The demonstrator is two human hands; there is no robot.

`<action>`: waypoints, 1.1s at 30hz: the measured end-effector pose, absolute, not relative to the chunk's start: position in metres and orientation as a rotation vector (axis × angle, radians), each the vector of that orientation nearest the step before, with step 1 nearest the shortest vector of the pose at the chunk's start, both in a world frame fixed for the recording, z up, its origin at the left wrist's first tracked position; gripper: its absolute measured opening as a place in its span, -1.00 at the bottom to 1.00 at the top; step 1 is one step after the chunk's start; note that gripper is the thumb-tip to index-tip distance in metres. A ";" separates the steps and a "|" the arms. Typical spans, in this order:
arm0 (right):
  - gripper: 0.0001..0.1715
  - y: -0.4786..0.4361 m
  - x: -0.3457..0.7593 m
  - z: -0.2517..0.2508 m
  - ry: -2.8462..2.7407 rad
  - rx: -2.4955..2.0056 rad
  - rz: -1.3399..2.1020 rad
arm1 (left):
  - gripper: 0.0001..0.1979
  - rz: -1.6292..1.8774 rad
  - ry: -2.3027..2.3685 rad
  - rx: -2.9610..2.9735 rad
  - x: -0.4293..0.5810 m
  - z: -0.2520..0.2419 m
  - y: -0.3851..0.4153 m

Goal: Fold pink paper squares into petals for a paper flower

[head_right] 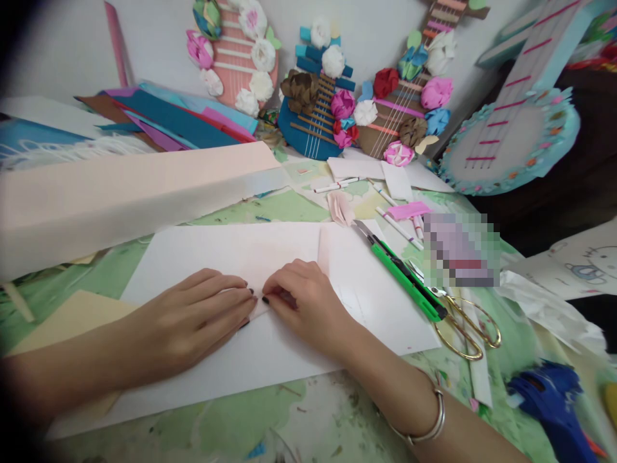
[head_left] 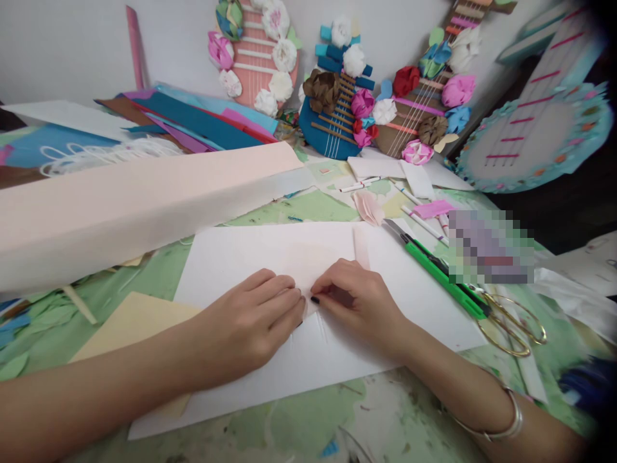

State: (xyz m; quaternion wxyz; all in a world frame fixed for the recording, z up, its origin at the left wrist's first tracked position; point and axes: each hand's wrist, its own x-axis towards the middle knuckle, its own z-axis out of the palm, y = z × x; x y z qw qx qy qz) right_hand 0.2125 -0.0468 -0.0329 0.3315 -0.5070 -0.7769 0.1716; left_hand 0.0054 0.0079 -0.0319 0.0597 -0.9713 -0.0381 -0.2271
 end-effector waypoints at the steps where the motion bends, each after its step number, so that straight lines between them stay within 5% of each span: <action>1: -0.87 -0.047 0.213 -0.033 -2.028 -1.325 0.451 | -0.84 -0.695 -0.125 -2.959 0.005 -0.032 0.008; 33: -0.84 -0.047 0.212 -0.030 -1.993 -1.391 0.503 | -0.69 -0.482 -0.048 -3.092 0.005 -0.028 0.015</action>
